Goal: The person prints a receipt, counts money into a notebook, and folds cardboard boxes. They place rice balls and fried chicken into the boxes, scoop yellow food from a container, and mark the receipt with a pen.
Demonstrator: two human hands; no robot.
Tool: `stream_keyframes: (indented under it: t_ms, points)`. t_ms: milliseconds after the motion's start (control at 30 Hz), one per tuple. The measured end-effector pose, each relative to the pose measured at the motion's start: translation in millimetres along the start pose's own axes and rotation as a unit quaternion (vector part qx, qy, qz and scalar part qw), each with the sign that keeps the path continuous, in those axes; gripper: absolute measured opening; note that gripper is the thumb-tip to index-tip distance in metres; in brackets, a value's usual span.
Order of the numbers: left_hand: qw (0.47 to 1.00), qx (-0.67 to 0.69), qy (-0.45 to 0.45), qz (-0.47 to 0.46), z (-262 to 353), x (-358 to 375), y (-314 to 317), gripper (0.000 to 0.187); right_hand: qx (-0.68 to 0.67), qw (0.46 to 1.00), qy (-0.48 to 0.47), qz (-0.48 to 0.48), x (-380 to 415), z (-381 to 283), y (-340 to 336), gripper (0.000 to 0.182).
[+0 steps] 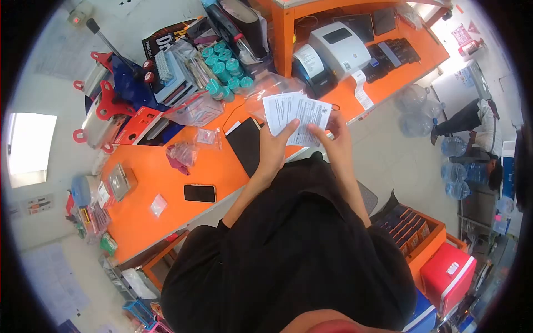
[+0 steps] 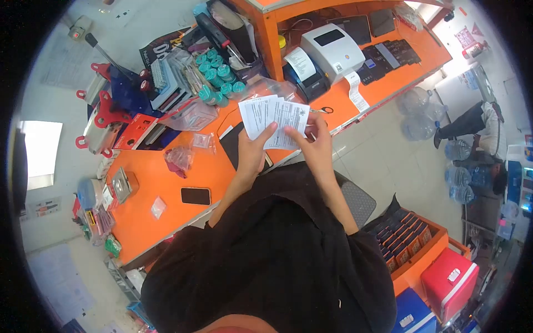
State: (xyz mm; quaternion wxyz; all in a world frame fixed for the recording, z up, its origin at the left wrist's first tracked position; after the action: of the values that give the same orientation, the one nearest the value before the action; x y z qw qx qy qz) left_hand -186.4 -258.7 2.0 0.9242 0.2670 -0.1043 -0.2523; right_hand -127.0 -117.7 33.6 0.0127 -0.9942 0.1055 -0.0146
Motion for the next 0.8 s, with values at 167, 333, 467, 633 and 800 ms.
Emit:
stream_keyframes:
  t_ms: [167,333,467,633,800]
  points:
    - [0.983,0.181,0.009,0.024,17.4,-1.6,14.1,0.032,-0.121,0.991,-0.03,0.052,-4.2,2.6,-2.3,0.026]
    - [0.994,0.068,0.064,0.051,14.2,-6.6,11.9,0.03,-0.132,0.988,-0.047,0.068,-3.3,-9.9,-8.3,0.028]
    - [0.995,0.012,0.074,0.066,15.1,-9.0,20.9,0.029,-0.137,0.987,-0.051,0.072,-0.2,-9.5,-11.8,0.03]
    - [0.998,0.0,0.063,0.029,13.8,-10.8,29.8,0.029,-0.135,0.989,-0.008,0.06,5.1,-3.1,-12.0,0.031]
    - [0.987,0.15,0.056,0.031,4.7,-16.5,26.2,0.03,-0.189,0.972,-0.021,0.137,6.9,3.7,-22.3,0.032]
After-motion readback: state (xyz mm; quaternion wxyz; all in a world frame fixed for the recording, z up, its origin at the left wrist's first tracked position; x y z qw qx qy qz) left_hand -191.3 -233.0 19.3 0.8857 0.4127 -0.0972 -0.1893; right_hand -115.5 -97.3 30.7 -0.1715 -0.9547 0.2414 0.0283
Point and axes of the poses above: each hand's wrist, its own x-axis away from the middle knuckle, its own y-axis out of the palm, z = x × y, the point moved 4 cm from there along -x, towards the middle knuckle, and after that the axes turned 13 degrees about -z, right-handed, at the moved point
